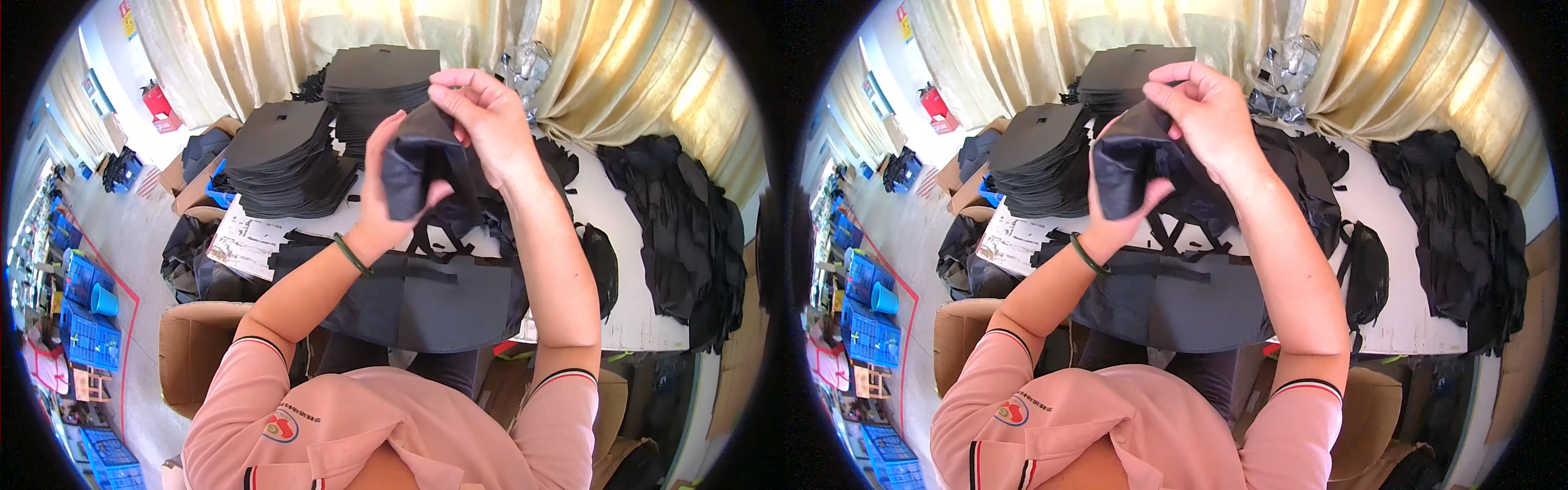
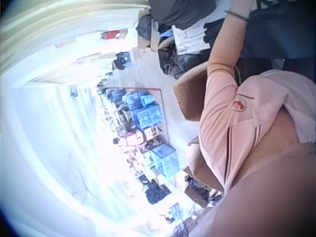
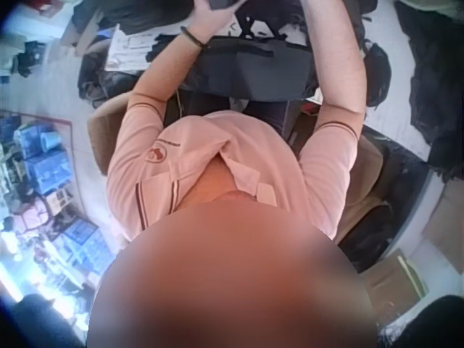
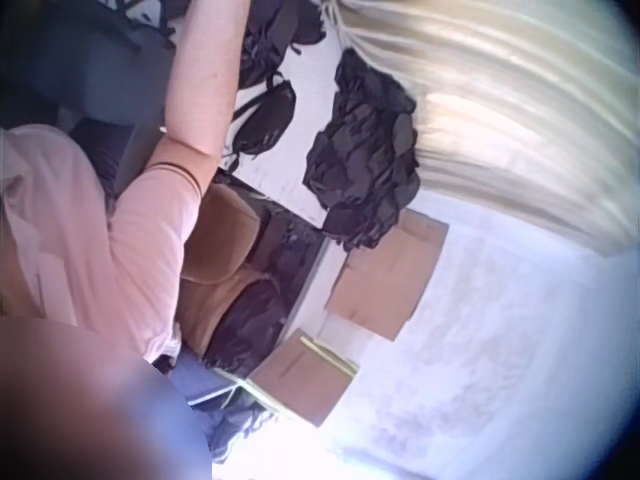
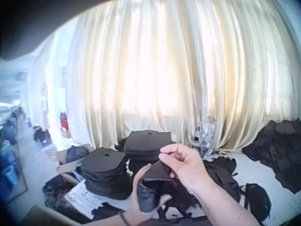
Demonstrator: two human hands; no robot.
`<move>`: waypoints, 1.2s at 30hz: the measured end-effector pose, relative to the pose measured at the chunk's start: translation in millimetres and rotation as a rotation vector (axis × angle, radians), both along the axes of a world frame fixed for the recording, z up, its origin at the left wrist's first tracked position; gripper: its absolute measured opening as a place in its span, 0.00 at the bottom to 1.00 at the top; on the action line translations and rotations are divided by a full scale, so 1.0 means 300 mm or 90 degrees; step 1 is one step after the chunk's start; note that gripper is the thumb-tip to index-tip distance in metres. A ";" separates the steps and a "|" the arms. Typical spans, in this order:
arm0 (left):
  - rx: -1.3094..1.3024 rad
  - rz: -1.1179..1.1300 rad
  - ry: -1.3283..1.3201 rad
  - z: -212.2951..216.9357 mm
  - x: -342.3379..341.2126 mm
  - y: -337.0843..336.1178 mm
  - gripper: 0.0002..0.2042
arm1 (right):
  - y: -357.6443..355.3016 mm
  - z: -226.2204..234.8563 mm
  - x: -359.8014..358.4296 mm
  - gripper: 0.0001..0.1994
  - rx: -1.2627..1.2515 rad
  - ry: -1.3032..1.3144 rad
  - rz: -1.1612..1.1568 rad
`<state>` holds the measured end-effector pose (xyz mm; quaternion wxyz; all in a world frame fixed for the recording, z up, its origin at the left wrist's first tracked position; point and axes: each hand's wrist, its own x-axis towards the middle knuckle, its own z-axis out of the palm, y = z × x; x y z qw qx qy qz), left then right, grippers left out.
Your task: The person is inspecting and folding black fabric pieces at a workstation in a factory setting.
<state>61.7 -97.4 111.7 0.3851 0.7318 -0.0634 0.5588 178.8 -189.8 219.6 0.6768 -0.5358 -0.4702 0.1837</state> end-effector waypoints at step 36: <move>-0.256 -0.142 0.535 -0.258 -0.366 0.410 0.29 | -0.428 -0.011 -0.197 0.13 -0.183 -0.544 -0.057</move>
